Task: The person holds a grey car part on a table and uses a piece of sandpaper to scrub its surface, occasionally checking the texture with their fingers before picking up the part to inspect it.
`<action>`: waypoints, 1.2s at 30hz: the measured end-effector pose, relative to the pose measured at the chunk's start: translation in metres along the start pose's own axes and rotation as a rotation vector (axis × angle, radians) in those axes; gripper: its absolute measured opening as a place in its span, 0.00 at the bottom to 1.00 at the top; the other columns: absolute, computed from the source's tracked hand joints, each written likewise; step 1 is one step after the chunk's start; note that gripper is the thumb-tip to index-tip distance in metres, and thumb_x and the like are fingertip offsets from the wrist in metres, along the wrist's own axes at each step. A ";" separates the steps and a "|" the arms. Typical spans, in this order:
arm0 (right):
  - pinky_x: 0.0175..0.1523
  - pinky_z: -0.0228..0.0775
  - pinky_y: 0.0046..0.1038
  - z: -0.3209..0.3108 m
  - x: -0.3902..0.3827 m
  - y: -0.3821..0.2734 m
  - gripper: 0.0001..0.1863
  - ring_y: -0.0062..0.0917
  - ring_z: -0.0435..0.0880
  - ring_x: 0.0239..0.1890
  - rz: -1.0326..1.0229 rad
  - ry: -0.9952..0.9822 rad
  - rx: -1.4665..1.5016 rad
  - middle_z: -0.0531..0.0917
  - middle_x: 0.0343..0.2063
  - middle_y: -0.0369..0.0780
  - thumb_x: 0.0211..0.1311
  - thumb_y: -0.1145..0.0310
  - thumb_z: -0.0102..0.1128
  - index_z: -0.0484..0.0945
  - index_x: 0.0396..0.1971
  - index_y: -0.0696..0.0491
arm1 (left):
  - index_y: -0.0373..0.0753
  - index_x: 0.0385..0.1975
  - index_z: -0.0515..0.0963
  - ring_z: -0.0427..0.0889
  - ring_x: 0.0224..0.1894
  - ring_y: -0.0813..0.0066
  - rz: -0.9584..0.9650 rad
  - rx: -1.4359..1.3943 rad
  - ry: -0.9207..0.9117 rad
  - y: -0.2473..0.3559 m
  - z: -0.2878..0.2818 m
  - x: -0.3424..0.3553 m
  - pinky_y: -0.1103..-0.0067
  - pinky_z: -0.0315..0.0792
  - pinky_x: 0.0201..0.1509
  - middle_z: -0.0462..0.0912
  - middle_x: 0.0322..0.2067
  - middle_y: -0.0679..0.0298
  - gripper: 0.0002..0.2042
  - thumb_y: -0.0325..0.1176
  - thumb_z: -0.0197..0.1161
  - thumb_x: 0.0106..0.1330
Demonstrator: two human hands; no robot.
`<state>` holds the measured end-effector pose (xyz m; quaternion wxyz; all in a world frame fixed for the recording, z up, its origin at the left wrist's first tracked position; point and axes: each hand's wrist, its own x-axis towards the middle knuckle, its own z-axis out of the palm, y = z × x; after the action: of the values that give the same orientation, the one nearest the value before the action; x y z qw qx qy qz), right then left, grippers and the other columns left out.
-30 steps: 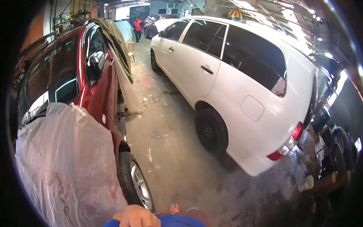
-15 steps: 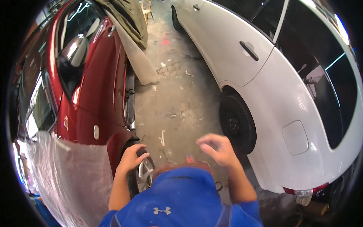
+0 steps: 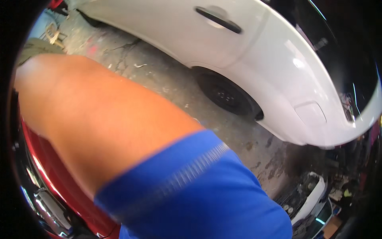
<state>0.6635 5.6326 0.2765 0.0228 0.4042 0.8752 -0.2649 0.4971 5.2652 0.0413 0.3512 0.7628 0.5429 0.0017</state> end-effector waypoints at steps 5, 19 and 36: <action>0.49 0.76 0.41 -0.050 0.058 0.095 0.29 0.38 0.85 0.45 0.081 -0.013 -0.074 0.86 0.45 0.45 0.63 0.42 0.65 0.85 0.48 0.54 | 0.27 0.49 0.81 0.83 0.49 0.39 0.253 0.222 0.138 0.020 -0.116 0.149 0.58 0.77 0.56 0.85 0.45 0.39 0.23 0.42 0.72 0.65; 0.30 0.73 0.34 -0.186 0.170 0.433 0.29 0.28 0.80 0.28 0.129 0.477 0.556 0.85 0.35 0.42 0.69 0.43 0.61 0.83 0.43 0.59 | 0.33 0.60 0.77 0.77 0.63 0.44 -0.352 -0.135 0.045 -0.076 -0.160 0.340 0.61 0.70 0.68 0.80 0.58 0.43 0.28 0.49 0.67 0.68; 0.60 0.74 0.46 0.360 0.093 0.711 0.29 0.52 0.85 0.50 1.241 0.023 0.495 0.86 0.43 0.59 0.70 0.51 0.55 0.83 0.42 0.67 | 0.37 0.56 0.78 0.82 0.55 0.45 -0.117 0.106 0.229 -0.219 -0.417 0.769 0.58 0.75 0.59 0.85 0.50 0.47 0.26 0.51 0.67 0.67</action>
<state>1.0502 5.9024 -0.3724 0.0682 0.8290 0.3938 -0.3912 0.4719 6.1613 -0.0536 0.2458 0.7422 0.6222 0.0396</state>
